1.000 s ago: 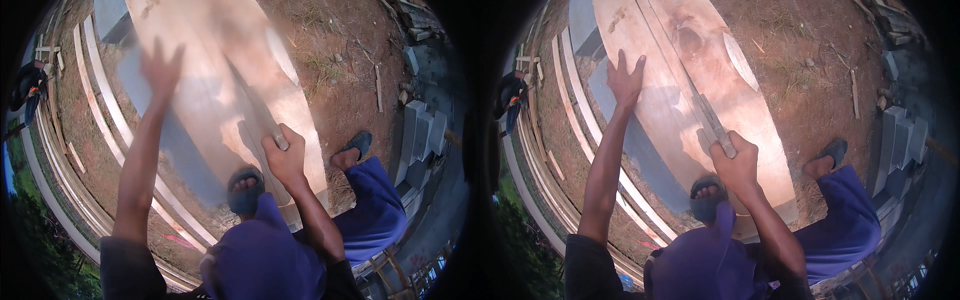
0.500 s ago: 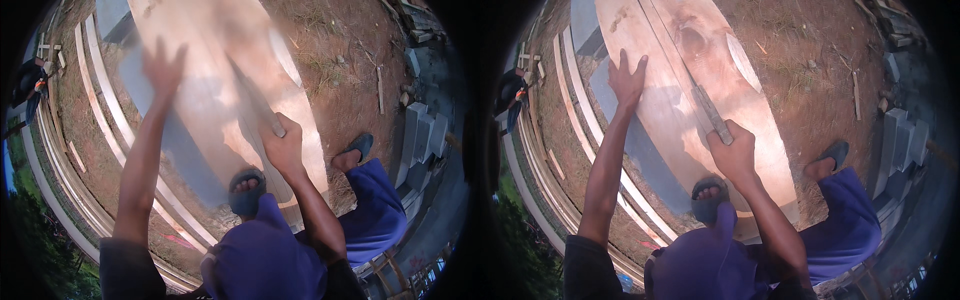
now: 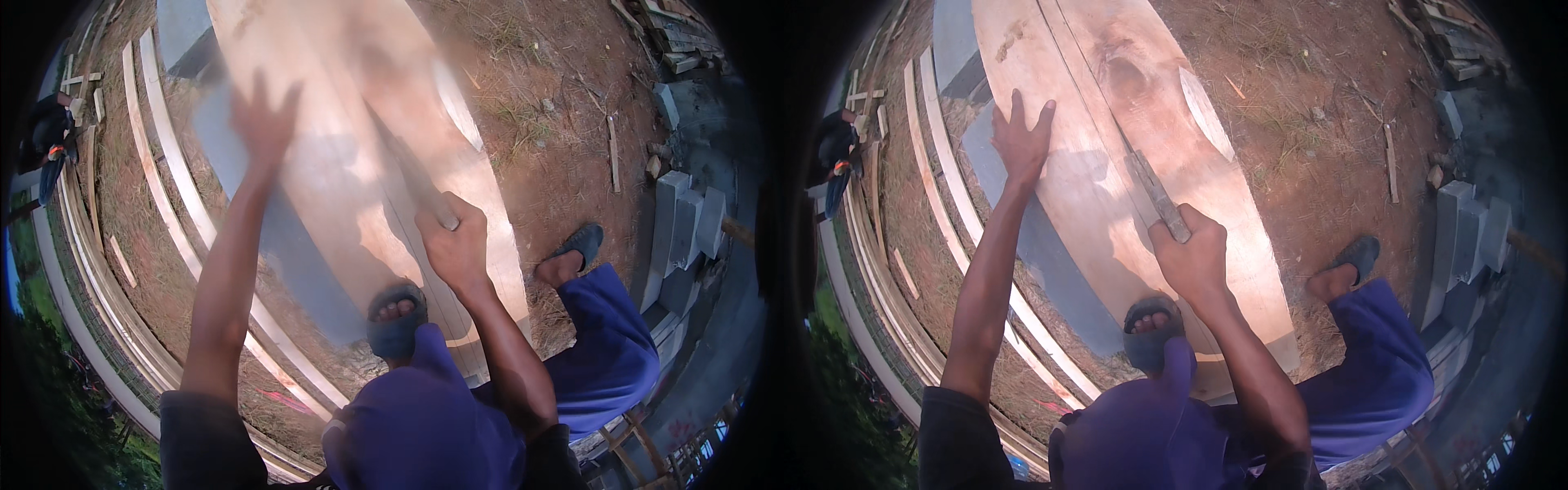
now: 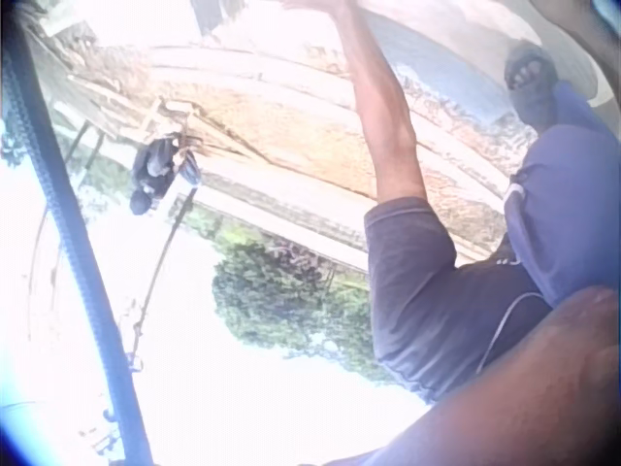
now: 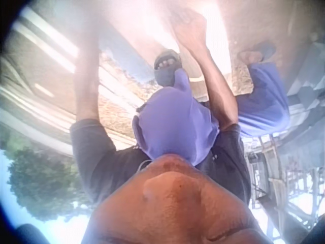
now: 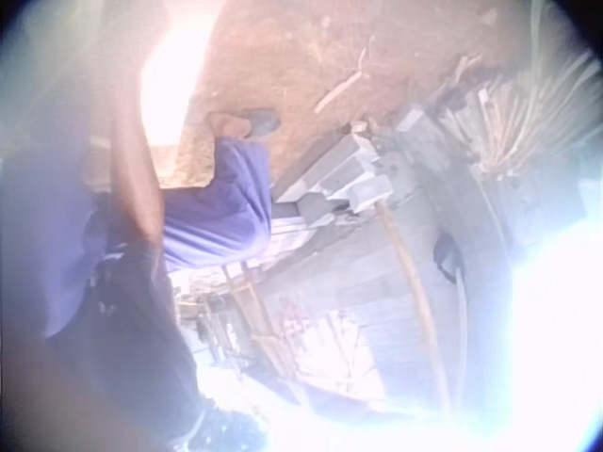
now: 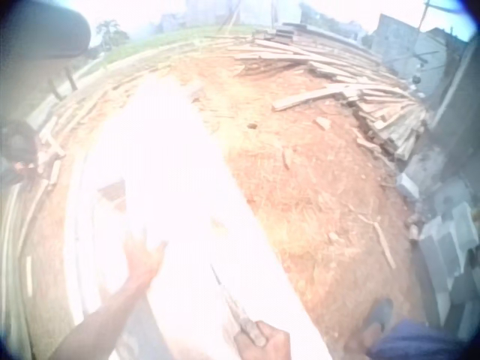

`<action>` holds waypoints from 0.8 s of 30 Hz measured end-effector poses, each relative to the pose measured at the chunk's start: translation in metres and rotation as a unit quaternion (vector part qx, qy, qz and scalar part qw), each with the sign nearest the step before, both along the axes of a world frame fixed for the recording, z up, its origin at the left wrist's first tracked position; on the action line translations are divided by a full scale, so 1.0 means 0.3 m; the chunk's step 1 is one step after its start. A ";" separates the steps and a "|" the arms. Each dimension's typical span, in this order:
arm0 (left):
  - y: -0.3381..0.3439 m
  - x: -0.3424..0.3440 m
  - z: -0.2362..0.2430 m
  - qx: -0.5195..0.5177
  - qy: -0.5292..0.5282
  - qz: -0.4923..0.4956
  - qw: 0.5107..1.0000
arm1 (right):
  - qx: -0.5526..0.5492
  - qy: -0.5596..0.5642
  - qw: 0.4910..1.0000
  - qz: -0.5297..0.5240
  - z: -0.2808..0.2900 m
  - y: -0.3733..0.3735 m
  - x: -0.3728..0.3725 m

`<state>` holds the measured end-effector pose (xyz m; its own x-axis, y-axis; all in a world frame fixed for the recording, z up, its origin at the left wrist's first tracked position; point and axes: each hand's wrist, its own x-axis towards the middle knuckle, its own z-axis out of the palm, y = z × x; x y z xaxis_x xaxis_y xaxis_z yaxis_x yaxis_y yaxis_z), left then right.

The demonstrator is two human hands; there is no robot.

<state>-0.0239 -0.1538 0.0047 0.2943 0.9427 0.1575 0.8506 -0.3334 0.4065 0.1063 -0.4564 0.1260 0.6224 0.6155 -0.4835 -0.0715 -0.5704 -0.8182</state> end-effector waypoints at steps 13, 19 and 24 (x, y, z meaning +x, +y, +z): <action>0.001 0.019 0.008 0.006 0.009 0.004 1.000 | 0.007 0.018 1.000 0.001 0.000 0.002 -0.006; 0.023 -0.041 0.007 0.022 0.007 0.006 1.000 | -0.013 0.017 1.000 0.000 0.146 -0.230 -0.080; -0.005 -0.020 0.008 0.006 0.025 -0.002 1.000 | -0.017 -0.039 0.999 0.032 0.305 -0.587 -0.138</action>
<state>-0.0299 -0.1553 0.0070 0.3066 0.9394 0.1536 0.8682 -0.3421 0.3594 0.0649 -0.6325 0.2174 0.6183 0.6400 -0.4563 0.0291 -0.5988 -0.8004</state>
